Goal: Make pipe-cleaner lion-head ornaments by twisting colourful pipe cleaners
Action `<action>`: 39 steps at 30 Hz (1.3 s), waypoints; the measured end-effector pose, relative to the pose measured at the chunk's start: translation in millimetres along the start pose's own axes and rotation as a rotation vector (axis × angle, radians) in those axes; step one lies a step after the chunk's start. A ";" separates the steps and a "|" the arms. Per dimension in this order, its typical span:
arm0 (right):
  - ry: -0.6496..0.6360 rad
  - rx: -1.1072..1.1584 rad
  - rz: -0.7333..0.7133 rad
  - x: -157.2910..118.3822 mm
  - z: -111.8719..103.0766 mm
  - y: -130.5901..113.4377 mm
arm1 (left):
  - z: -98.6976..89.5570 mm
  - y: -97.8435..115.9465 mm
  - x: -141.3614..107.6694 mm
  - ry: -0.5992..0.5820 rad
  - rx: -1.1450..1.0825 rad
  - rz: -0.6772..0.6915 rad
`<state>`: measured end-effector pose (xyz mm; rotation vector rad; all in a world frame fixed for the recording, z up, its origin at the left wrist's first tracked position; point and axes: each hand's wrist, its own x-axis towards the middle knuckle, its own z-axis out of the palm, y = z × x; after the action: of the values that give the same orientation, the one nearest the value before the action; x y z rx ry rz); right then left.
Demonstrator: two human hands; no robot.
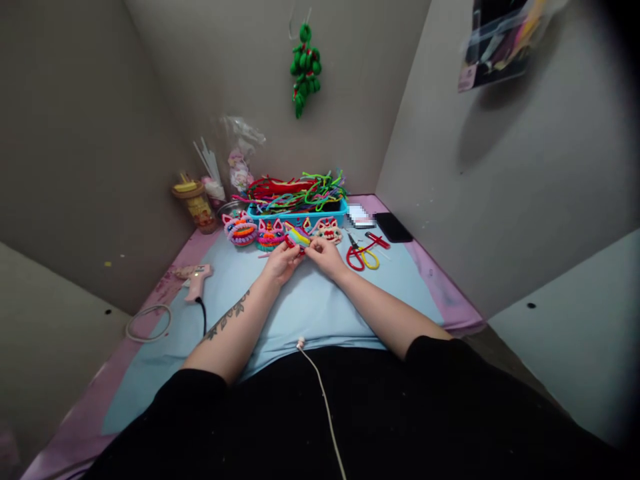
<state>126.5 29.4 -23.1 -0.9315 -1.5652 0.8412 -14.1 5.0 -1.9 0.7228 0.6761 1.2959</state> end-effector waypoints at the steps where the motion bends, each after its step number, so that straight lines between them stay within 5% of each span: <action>1: 0.000 -0.016 -0.016 0.1 0.1 0.9 | 0.2 -0.3 -0.2 0.014 0.015 0.019; 23: -0.035 -0.206 -0.125 -1.0 3.6 6.4 | -4.3 -2.3 2.3 0.098 0.167 0.119; 39: -0.100 -0.101 -0.015 -6.2 6.9 5.3 | -4.3 1.1 3.9 0.189 0.170 0.187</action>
<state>121.1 25.9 -31.7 -0.9611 -1.7124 0.8150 -17.6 9.4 -3.9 0.8232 0.8962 1.5039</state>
